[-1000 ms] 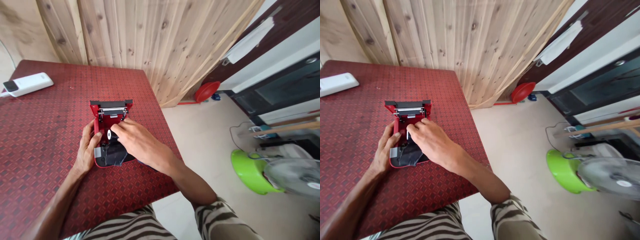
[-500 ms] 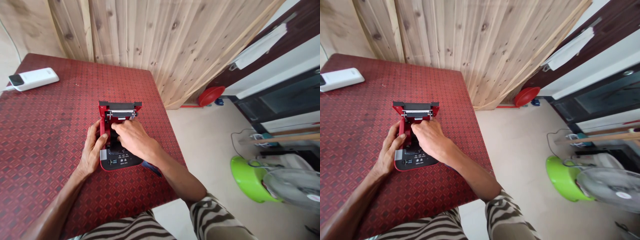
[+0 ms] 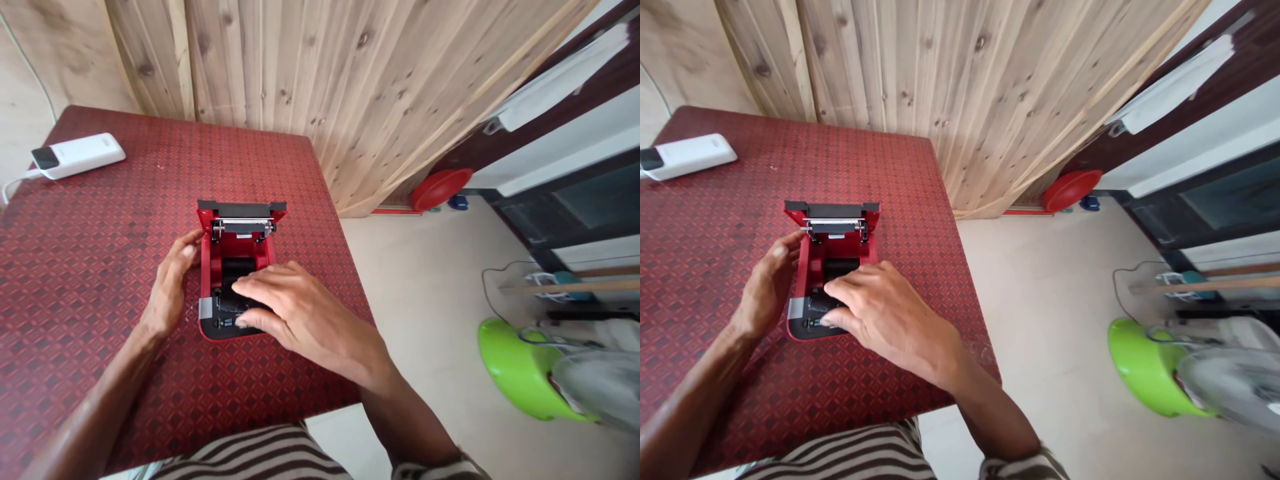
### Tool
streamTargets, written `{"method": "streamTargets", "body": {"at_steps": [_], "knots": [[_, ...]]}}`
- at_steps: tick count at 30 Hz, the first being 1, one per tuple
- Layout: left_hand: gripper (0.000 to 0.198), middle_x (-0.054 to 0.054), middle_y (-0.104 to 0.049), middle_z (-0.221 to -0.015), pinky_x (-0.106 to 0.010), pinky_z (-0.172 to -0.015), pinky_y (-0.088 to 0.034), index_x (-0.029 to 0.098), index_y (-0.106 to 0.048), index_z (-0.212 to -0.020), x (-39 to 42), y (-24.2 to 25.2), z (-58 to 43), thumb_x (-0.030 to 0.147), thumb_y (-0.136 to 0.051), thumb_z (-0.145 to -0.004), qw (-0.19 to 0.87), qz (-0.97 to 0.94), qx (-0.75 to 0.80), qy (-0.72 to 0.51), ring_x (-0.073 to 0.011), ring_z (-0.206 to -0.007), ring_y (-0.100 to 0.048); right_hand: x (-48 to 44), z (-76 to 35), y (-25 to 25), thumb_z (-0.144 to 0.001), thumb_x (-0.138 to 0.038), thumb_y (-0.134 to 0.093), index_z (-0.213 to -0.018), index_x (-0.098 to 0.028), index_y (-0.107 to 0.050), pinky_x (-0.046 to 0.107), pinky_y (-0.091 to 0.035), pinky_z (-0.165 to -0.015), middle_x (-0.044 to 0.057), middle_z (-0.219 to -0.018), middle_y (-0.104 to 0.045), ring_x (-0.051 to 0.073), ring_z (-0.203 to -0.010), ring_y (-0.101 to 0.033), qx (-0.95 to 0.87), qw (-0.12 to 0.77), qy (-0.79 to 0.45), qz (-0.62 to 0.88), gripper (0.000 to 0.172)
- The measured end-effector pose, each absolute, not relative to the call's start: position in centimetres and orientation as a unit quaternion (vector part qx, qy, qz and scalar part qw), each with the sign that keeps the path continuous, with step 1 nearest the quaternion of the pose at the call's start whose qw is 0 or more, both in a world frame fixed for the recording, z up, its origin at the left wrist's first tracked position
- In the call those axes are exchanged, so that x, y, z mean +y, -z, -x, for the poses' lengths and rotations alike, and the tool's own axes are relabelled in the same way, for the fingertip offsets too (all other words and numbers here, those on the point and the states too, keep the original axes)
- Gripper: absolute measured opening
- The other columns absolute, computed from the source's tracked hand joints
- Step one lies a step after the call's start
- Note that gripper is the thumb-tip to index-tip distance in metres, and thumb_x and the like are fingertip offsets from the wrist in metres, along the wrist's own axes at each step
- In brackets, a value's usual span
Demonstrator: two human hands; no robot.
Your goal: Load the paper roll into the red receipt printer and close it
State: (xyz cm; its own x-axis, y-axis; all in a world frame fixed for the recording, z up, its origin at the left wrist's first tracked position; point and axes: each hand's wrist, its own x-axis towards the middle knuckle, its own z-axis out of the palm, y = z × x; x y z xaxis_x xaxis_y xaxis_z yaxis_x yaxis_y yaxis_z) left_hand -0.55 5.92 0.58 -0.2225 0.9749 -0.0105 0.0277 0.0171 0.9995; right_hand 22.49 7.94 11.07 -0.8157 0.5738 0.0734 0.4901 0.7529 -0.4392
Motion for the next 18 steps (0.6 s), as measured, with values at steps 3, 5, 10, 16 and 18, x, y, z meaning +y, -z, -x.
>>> {"method": "streamTargets", "body": {"at_steps": [3, 5, 10, 16, 18], "knots": [[0.065, -0.013, -0.077, -0.133, -0.051, -0.114, -0.050, 0.023, -0.075, -0.123, 8.6, -2.5, 0.4, 0.080, -0.053, -0.099, 0.445, -0.372, 0.551, -0.600, -0.0346, -0.131, -0.068, 6.6, -23.3, -9.8, -0.109, -0.023, -0.073, -0.118, -0.017, -0.077, 0.039, -0.055, -0.096, 0.008, -0.116, -0.085, 0.022, -0.106, -0.075, -0.937, 0.135, -0.171, 0.272, 0.011], [0.064, -0.013, -0.077, -0.123, -0.046, -0.107, -0.052, 0.022, -0.075, -0.111, 10.6, -4.3, 0.1, 0.081, -0.056, -0.096, 0.444, -0.351, 0.552, -0.613, -0.0327, -0.124, -0.069, 6.1, -23.3, -8.9, -0.110, -0.016, -0.069, -0.116, -0.015, -0.077, 0.037, -0.056, -0.095, 0.007, -0.111, -0.084, 0.021, -0.102, -0.072, -0.939, 0.157, -0.143, 0.272, 0.009], [0.036, -0.009, -0.076, -0.114, -0.043, -0.098, -0.053, 0.021, -0.070, -0.093, 12.7, -7.4, -0.8, 0.056, -0.075, -0.085, 0.451, -0.326, 0.568, -0.605, -0.0293, -0.112, -0.068, 4.9, -23.0, -7.7, -0.112, -0.009, -0.057, -0.113, -0.013, -0.078, 0.036, -0.059, -0.089, 0.009, -0.109, -0.082, 0.021, -0.098, -0.069, -0.928, 0.240, -0.035, 0.283, 0.021], [0.048, -0.010, -0.076, -0.137, -0.056, -0.126, -0.041, 0.022, -0.077, -0.117, 7.2, -7.2, -1.4, 0.043, -0.084, -0.075, 0.468, -0.320, 0.592, -0.572, -0.0372, -0.142, -0.061, 3.5, -23.1, -6.9, -0.111, -0.006, -0.055, -0.115, -0.012, -0.079, 0.036, -0.063, -0.084, 0.010, -0.103, -0.082, 0.021, -0.091, -0.070, -0.916, 0.287, 0.034, 0.277, 0.025], [0.056, -0.011, -0.076, -0.141, -0.058, -0.127, -0.042, 0.022, -0.076, -0.128, 5.1, -6.6, -1.7, 0.044, -0.085, -0.077, 0.506, -0.321, 0.586, -0.546, -0.0381, -0.143, -0.062, 3.3, -23.1, -6.7, -0.111, -0.007, -0.056, -0.115, -0.014, -0.079, 0.037, -0.065, -0.084, 0.010, -0.104, -0.083, 0.021, -0.093, -0.071, -0.915, 0.292, 0.046, 0.276, 0.024]]}}
